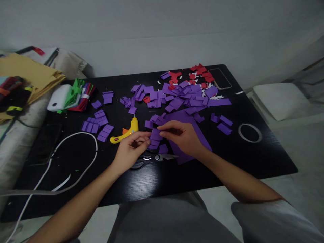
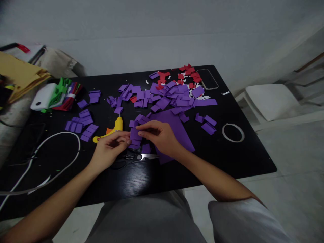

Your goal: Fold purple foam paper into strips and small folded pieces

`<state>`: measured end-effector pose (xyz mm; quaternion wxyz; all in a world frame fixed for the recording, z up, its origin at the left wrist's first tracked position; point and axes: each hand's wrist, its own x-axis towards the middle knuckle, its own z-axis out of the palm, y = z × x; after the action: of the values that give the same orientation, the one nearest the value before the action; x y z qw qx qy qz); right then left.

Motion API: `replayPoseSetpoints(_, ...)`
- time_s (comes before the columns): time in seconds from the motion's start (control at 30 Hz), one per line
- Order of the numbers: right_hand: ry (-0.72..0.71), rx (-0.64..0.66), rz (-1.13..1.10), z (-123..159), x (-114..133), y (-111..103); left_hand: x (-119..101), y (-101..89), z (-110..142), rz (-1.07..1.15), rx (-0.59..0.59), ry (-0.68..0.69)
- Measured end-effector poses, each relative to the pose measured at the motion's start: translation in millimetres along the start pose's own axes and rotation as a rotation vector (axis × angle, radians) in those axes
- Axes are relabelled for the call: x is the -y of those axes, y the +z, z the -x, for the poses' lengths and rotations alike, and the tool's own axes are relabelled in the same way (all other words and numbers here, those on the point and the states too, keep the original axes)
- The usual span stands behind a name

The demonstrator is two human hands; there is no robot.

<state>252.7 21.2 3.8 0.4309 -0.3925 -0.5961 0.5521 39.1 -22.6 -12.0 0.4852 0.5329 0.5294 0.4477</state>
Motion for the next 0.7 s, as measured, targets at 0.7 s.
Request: replayPoseSetpoints(0.7, -0.111, -0.027, 0.216, 1, -14, 1, -3, 1.1, 0, 0.008, 0.019, 0.014)
